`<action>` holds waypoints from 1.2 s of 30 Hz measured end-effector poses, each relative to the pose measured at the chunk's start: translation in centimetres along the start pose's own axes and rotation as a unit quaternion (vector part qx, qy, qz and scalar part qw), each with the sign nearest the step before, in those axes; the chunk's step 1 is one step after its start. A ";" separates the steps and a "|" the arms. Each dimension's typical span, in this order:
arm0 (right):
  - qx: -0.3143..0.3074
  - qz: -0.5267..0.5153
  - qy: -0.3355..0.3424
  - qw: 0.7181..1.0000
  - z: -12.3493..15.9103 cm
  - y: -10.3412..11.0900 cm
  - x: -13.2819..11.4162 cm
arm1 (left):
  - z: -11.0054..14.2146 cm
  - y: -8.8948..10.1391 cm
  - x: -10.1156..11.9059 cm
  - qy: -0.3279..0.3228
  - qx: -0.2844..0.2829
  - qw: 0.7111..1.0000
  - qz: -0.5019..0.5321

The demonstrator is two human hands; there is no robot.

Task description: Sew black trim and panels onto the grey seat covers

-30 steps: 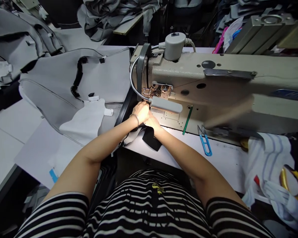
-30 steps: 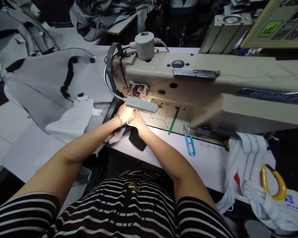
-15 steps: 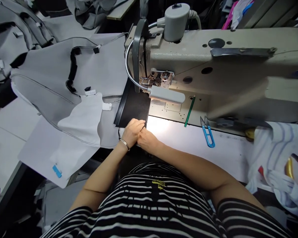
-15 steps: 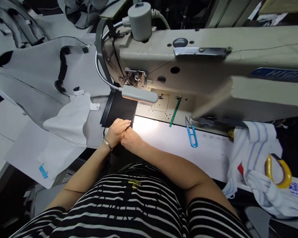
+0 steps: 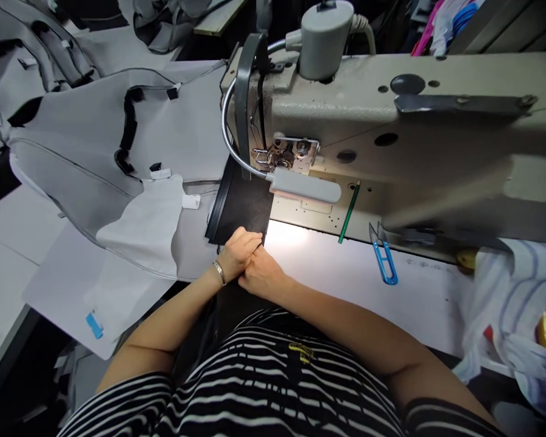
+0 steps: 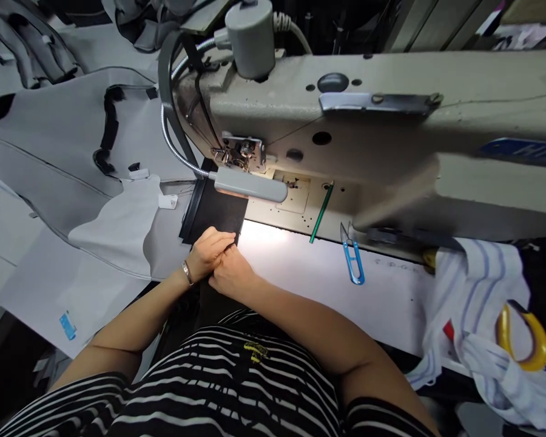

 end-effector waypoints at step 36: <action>0.031 0.016 -0.132 0.991 -6.3 3.1 8.5 | -9.1 -5.8 -9.0 0.066 -0.216 0.974 -0.032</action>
Point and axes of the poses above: each hand's wrist, its own z-axis away from the middle knuckle, its own y-axis out of the back of the hand, x = y × z, the point moved 4 cm from there along -z, towards the middle knuckle, and after that the axes turned 1 degree about z, right-handed, at the moved point
